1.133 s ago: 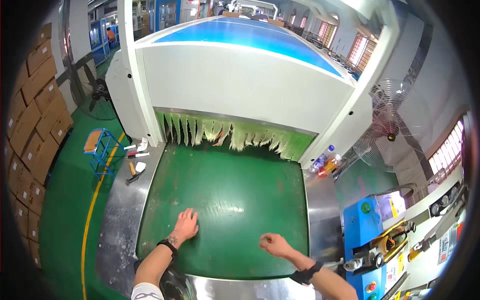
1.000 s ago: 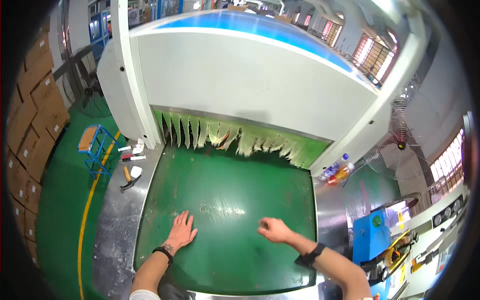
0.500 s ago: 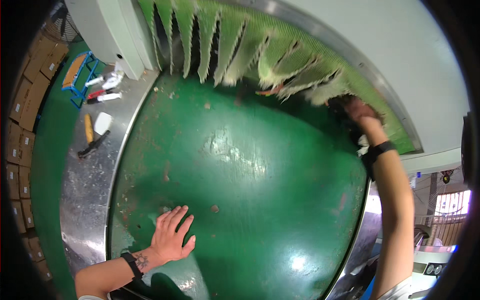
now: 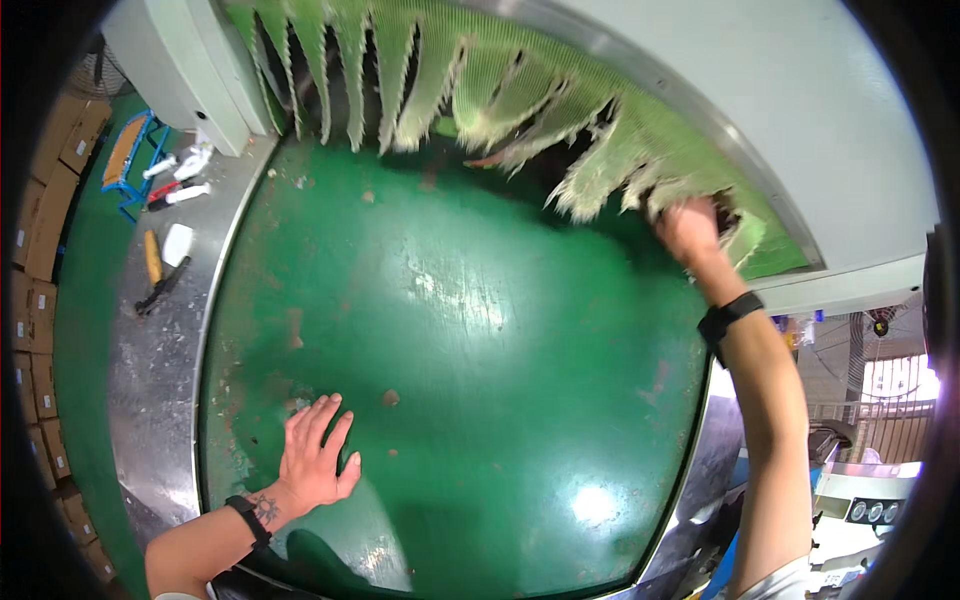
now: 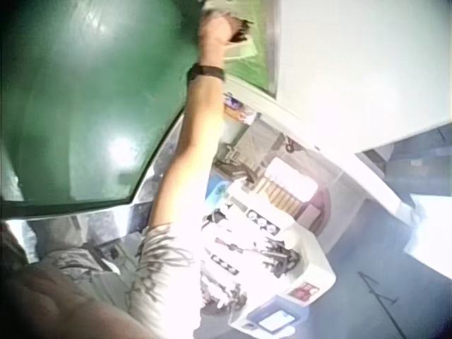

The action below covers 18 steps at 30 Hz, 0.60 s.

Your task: Operating industrial machinery to process and assemble components of athletic shoes in a factory environment.

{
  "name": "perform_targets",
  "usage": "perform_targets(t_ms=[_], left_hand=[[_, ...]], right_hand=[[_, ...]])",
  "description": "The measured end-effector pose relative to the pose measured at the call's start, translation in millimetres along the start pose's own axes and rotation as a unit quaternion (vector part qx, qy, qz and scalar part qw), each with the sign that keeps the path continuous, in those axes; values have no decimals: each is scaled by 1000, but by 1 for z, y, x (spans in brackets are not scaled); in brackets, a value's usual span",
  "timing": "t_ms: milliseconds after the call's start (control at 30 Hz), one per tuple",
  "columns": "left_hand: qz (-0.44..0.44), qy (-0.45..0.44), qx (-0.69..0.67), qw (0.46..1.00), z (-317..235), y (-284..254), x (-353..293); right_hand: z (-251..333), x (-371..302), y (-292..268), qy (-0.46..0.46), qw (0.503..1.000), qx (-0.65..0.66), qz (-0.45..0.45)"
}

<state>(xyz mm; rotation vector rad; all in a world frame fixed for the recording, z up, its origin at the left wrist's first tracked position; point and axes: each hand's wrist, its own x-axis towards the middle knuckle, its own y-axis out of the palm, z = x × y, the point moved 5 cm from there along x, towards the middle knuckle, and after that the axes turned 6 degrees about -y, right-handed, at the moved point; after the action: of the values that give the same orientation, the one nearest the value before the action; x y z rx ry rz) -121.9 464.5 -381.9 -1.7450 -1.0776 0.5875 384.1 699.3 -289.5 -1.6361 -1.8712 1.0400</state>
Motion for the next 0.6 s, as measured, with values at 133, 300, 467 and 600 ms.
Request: perform_targets(t_ms=[133,300,467,600], left_hand=[[-20,-3,-20,1000,-2,-4,-8],[-42,-22,16,999,-28,-25,-5],[383,-244,-397,797,-118,-9,-32],[674,-243,-561,415,-263,-39,-120]], right_hand=[[39,-71,-60,-72,984,141,-84],[93,-279,-172,123,817,563,-23],[133,-496,-266,333,543,771,10],[107,-570,-361,-66,735,658,-151]])
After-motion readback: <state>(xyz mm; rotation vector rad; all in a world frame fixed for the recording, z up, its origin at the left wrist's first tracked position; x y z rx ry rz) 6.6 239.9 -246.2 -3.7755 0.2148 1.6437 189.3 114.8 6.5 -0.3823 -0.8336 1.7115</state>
